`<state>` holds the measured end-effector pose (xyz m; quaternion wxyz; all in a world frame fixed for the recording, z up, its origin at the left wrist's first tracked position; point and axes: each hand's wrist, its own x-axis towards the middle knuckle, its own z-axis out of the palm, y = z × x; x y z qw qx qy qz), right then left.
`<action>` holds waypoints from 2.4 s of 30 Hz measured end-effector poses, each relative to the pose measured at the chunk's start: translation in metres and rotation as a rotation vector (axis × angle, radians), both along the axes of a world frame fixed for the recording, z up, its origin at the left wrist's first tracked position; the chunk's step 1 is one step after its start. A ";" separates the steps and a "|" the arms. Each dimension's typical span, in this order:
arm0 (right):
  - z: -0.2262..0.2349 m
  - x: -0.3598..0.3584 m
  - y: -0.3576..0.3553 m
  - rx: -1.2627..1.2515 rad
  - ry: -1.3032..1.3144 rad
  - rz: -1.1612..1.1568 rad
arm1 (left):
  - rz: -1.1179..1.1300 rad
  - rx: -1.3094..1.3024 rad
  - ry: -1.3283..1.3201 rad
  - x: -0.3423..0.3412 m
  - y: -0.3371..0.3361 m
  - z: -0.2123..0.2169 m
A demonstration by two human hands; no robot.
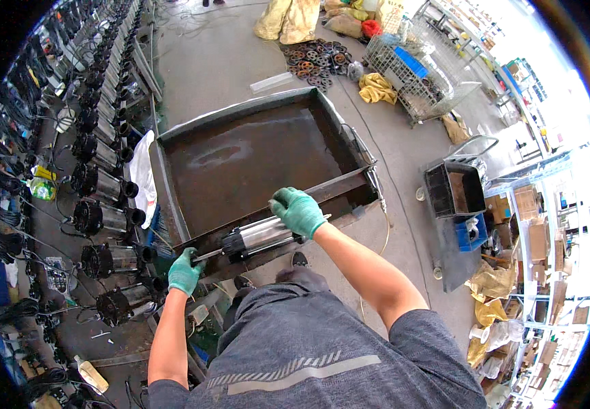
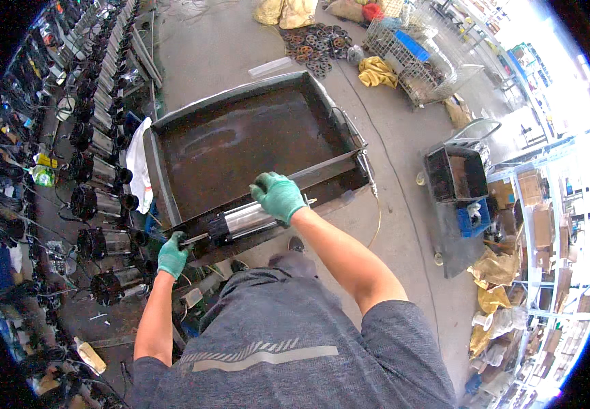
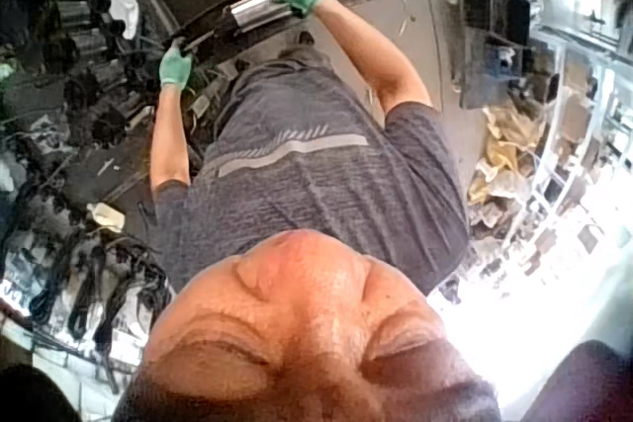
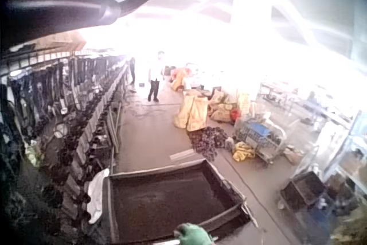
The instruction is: The person picks up cylindrical submersible pumps from a rack and places them into a metal tray filled with water. They repeatedly submerge the pumps, lift them out, and inspect them while wearing green gloves. The process is repeated for multiple units in a workshop setting.
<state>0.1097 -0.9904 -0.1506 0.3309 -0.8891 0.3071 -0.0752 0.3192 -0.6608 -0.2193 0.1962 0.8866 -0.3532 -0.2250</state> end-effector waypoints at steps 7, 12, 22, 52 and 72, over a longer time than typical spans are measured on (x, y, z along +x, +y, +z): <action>-0.076 -0.174 -0.119 -0.292 -0.242 -0.684 | 0.418 -0.332 0.118 -0.043 0.023 0.000; -0.135 -0.249 -0.179 -0.026 0.059 -0.805 | 0.616 -0.313 0.276 -0.082 0.022 0.009; -0.015 -0.158 -0.081 1.132 -0.508 -0.386 | 0.277 -0.537 0.040 -0.136 -0.084 0.094; 0.010 0.006 0.002 0.033 -0.012 0.240 | 1.092 -0.476 1.045 0.007 0.011 -0.005; 0.010 0.013 0.005 -0.191 -0.042 0.297 | 0.908 -0.350 1.030 0.009 0.000 -0.005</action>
